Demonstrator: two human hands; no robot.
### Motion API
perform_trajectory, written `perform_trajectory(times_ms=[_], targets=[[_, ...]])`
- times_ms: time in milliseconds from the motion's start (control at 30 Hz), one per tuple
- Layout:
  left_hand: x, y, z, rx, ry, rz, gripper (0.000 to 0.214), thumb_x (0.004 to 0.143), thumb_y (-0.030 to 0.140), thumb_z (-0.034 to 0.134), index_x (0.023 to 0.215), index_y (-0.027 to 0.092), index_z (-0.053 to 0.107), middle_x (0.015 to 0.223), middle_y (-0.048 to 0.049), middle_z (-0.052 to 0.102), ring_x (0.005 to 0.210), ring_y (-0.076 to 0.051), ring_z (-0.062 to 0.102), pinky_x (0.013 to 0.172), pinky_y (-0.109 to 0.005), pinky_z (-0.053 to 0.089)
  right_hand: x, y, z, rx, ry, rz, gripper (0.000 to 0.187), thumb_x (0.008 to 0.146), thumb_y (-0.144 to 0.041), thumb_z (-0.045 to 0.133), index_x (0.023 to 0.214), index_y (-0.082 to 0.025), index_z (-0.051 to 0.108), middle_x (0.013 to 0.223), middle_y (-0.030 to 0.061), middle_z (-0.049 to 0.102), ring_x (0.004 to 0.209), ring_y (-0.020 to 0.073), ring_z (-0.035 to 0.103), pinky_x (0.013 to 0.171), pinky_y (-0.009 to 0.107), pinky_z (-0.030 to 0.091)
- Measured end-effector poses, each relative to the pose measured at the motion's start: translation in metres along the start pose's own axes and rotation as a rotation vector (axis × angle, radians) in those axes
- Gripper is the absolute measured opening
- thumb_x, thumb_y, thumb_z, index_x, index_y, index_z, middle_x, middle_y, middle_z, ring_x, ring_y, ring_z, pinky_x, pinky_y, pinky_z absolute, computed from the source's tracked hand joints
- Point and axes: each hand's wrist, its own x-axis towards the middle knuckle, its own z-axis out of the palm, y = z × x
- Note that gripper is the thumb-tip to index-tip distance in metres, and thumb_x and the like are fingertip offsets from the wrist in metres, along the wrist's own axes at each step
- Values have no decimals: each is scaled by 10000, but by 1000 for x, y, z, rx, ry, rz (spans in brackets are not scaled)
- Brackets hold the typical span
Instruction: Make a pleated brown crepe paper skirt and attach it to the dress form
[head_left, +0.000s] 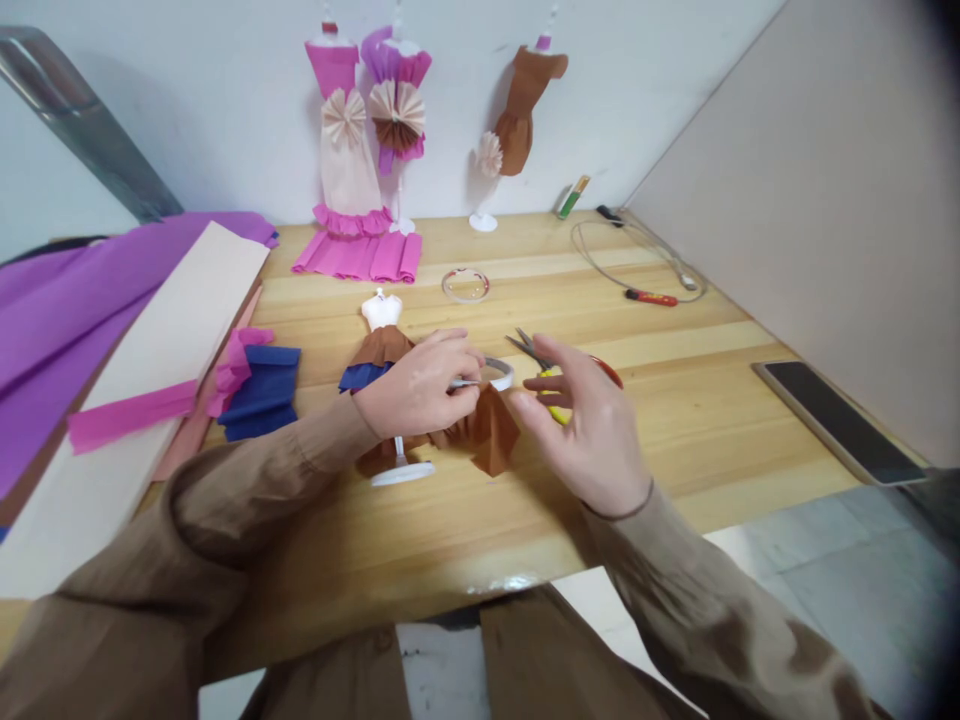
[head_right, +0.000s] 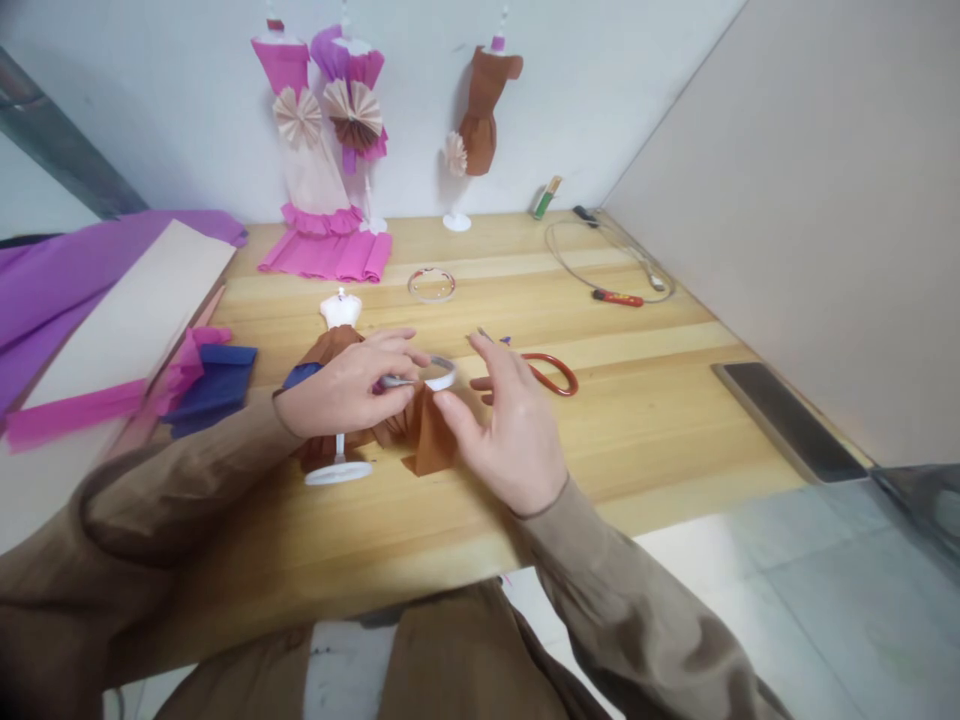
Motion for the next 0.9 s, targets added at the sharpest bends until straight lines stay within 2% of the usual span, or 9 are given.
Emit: perform_trajectory(times_ms=[100,200,300,367,433,500,600,667,900], targets=[[0,0,1,-21,8,-14,192,863,156,455,686,157,528,872,-59,678,877,-157,618,1056,-429,408,-12,-11,2,-219,14,-196,450,807,-460,612,1112,-132,565,943,127,634,787,240,642,697,431,561],[0,2,0,-53,-9,-21,215,876,157,436,678,156,520,717,-9,610,716,-117,574,1051,-412,412,-15,-14,11,-342,-7,-237,459,764,-440,644,1069,-107,563,908,133,630,799,275,637,683,444,555],[0,2,-1,-78,1,-11,209,871,148,440,681,156,527,621,37,519,612,-90,503,1085,-402,381,-11,-9,15,-385,-20,-234,310,772,-227,581,1054,-100,577,926,138,652,796,265,646,673,410,551],[0,2,-1,-82,9,-11,200,864,143,445,682,162,528,580,58,467,580,-88,469,1081,-402,385,-8,-5,12,-386,3,-270,217,760,-108,514,956,-128,605,858,102,668,749,237,650,666,376,542],[0,3,-1,-74,3,-17,210,863,144,443,668,167,520,544,69,415,563,-92,451,1059,-401,403,-6,-3,8,-411,37,-327,205,752,-57,481,883,-141,615,803,84,669,724,229,650,652,358,529],[1,5,-1,-51,-3,-32,222,866,149,437,660,169,515,547,55,417,616,-113,494,999,-383,442,-4,-4,5,-439,46,-371,224,755,-40,471,892,-129,625,807,93,672,742,237,652,643,352,520],[1,8,-3,-15,-21,-81,208,874,173,437,692,161,537,685,-11,541,819,-170,582,855,-330,488,-3,-6,4,-454,39,-390,189,795,-74,500,918,-102,640,814,108,673,743,241,651,643,353,512],[0,9,-3,-5,-49,-116,193,881,185,439,730,157,557,758,-35,582,897,-190,596,816,-311,485,-1,-7,5,-444,44,-395,141,826,-121,532,900,-97,649,795,108,673,724,235,647,640,350,507],[0,11,-3,-11,-73,-163,184,882,178,450,754,151,579,750,-32,591,878,-180,602,801,-287,470,1,-9,9,-284,32,-323,120,833,-156,555,849,-111,665,759,92,693,673,201,654,615,319,514]])
